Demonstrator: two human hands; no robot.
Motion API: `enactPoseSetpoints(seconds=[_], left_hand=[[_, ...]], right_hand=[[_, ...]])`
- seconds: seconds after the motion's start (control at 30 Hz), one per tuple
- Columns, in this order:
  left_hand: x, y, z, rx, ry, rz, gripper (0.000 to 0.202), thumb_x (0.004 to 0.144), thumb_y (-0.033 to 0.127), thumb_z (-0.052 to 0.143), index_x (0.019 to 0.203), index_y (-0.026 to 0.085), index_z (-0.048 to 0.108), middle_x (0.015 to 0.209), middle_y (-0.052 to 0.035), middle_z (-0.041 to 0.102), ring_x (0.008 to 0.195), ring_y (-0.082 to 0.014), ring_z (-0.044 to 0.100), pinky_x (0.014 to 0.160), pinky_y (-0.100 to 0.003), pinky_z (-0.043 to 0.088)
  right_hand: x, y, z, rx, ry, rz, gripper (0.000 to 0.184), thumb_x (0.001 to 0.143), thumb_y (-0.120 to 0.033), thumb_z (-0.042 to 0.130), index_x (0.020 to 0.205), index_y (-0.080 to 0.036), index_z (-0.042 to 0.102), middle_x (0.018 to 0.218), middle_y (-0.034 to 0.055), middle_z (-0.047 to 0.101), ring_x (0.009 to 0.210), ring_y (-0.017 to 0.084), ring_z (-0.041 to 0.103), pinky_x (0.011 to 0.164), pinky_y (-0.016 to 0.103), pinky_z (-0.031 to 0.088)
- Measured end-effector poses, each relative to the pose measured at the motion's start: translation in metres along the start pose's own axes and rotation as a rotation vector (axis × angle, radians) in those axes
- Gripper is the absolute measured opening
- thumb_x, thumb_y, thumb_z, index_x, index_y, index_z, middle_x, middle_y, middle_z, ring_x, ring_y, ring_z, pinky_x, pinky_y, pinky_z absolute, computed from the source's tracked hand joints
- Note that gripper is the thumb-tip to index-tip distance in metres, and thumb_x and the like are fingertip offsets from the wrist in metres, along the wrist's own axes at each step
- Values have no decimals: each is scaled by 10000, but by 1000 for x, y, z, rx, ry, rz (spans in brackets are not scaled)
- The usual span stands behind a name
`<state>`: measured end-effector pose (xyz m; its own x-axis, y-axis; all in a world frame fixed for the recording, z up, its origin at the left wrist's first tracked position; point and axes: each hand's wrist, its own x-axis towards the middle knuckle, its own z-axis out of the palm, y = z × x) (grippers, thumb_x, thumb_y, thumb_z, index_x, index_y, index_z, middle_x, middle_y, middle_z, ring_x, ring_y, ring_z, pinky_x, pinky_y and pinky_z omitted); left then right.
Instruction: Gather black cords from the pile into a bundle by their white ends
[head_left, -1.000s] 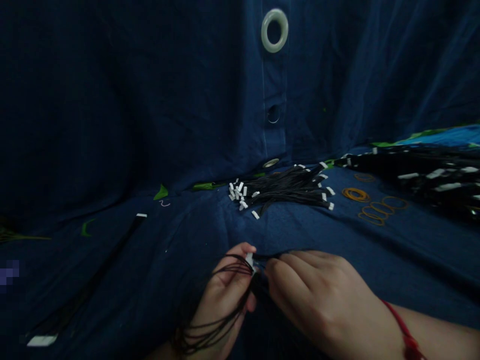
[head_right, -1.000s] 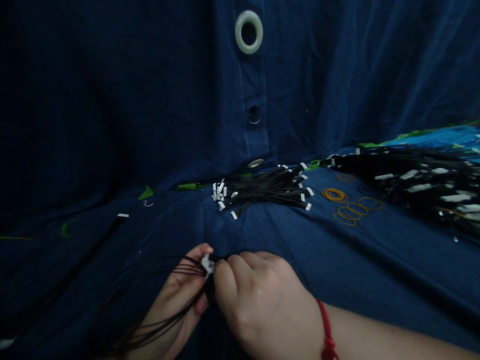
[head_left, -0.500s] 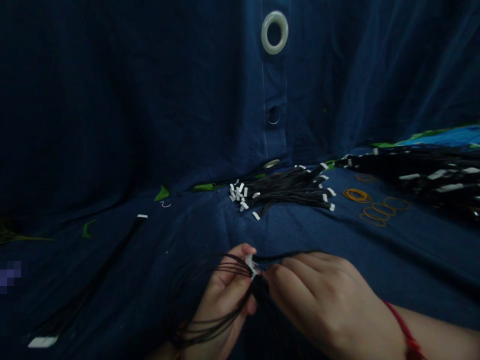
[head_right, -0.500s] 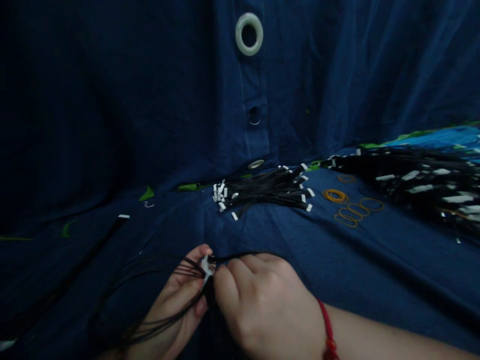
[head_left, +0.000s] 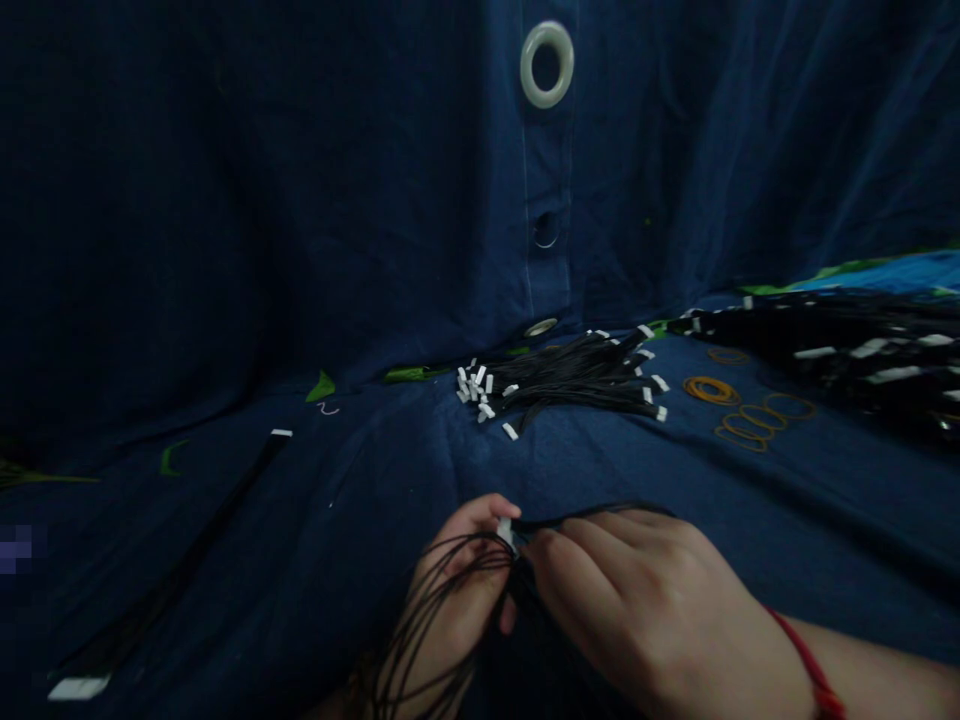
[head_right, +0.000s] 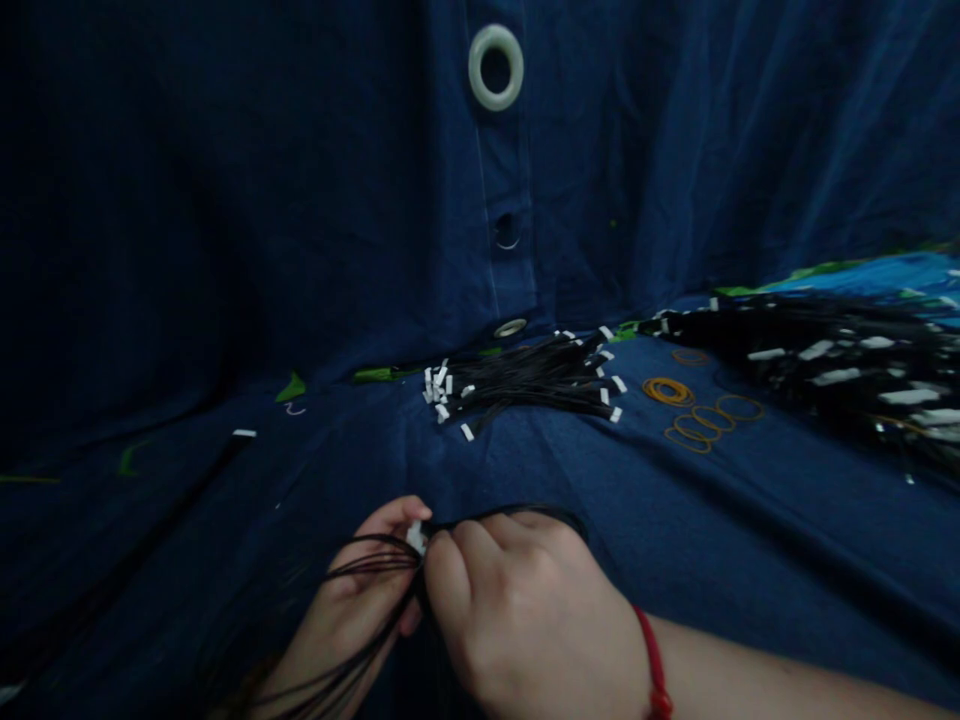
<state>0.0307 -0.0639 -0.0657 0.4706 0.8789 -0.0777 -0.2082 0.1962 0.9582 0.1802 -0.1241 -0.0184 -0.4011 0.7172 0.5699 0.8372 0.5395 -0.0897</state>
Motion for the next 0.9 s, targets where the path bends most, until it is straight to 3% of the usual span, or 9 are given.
enactPoseSetpoints(seconds=[0.3, 0.47, 0.57, 0.63, 0.67, 0.8, 0.9], left_hand=[[-3, 2, 8, 6, 85, -20, 209, 689, 210, 700, 893, 187, 659, 590, 31, 534, 415, -44, 417, 399, -156, 304], [2, 8, 6, -39, 148, -8, 269, 690, 205, 697, 951, 190, 634, 654, 22, 558, 464, -57, 416, 417, -159, 342], [6, 11, 3, -54, 194, -2, 296, 681, 175, 696, 969, 185, 626, 709, 1, 591, 501, -68, 443, 414, -155, 348], [7, 11, 1, -69, 224, 3, 309, 672, 167, 702, 971, 181, 628, 711, -9, 601, 529, -81, 469, 413, -152, 349], [7, 10, 1, -76, 230, 4, 310, 669, 167, 704, 970, 182, 629, 707, -11, 603, 531, -82, 475, 413, -151, 348], [5, 9, 1, -97, 180, -30, 305, 668, 176, 708, 963, 192, 631, 722, -7, 611, 471, -61, 459, 408, -160, 347], [3, 9, 2, -126, 172, -37, 326, 663, 165, 715, 972, 201, 617, 733, -6, 619, 497, -68, 484, 432, -161, 372]], right_hand=[[0, 1, 7, -40, -23, -15, 166, 813, -65, 466, 696, -172, 516, 625, -8, 535, 515, 139, 425, 517, 279, 289], [5, 3, -12, -179, -8, 65, 132, 744, -72, 531, 713, -200, 525, 622, -7, 538, 502, 158, 479, 494, 285, 311], [-8, 0, -19, -242, 4, 36, 191, 676, -59, 445, 594, -226, 486, 469, -20, 477, 335, 146, 389, 373, 294, 208], [-19, -2, -14, -248, -74, -38, 231, 579, -21, 399, 491, -232, 431, 367, -23, 433, 263, 142, 337, 352, 311, 143], [-22, -3, -9, -253, -124, -34, 237, 548, -7, 396, 480, -229, 444, 368, -14, 461, 273, 150, 379, 357, 315, 152], [-12, -4, 7, -95, -350, 206, 234, 663, -5, 466, 658, -196, 602, 541, 14, 618, 423, 157, 545, 410, 277, 276], [3, 0, 9, 201, -362, 346, 213, 817, -126, 468, 659, -193, 593, 616, -4, 637, 509, 116, 561, 493, 230, 337]])
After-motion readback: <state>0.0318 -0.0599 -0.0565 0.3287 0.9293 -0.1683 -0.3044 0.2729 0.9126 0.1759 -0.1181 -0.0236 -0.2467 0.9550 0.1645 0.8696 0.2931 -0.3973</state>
